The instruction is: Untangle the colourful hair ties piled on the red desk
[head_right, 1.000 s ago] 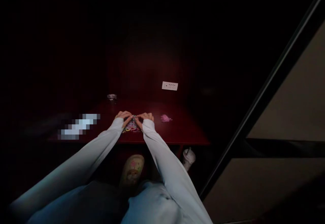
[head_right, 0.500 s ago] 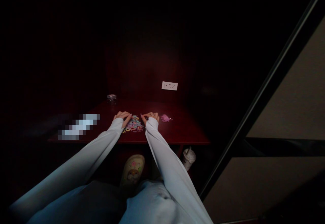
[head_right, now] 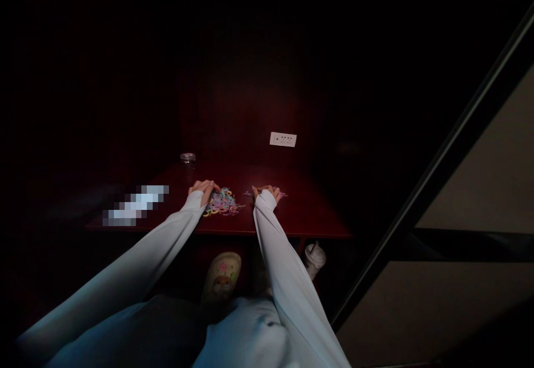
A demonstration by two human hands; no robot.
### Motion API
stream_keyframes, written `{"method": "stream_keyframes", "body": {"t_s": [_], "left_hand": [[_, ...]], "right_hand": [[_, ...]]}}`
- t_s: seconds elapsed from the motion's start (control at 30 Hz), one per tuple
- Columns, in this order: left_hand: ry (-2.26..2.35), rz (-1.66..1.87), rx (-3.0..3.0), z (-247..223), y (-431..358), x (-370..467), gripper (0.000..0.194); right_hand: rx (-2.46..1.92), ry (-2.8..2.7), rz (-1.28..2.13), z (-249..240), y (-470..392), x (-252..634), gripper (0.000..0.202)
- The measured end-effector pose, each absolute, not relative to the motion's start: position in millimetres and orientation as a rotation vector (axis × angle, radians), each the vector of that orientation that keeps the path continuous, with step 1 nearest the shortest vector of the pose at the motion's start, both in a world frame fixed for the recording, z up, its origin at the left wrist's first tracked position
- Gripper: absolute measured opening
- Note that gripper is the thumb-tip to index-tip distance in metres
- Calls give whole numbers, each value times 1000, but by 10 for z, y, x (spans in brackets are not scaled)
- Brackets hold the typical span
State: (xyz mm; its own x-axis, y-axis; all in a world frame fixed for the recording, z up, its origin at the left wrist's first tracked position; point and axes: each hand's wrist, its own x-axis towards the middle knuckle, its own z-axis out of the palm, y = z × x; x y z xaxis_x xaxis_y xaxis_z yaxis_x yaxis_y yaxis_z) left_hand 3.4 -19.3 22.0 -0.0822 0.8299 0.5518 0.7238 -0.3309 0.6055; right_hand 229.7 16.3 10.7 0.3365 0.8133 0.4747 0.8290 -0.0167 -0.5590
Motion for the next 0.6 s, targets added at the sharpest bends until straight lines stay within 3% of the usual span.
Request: {"method": "stream_keyframes", "body": {"t_s": [0.17,0.37,0.6], "left_hand": [[1778,1434,1992,221,-202,17,51],[1797,1458,1917,216,-182,-12,54],[1724,1486,1944,177,-140,-23,58]], "right_hand": [[-1622,-1377,25,116,131,2256,47],[-1280,-1787,227,123,-37,2125,27],[-1486,-1811,309,138,-124,2117,22]]}}
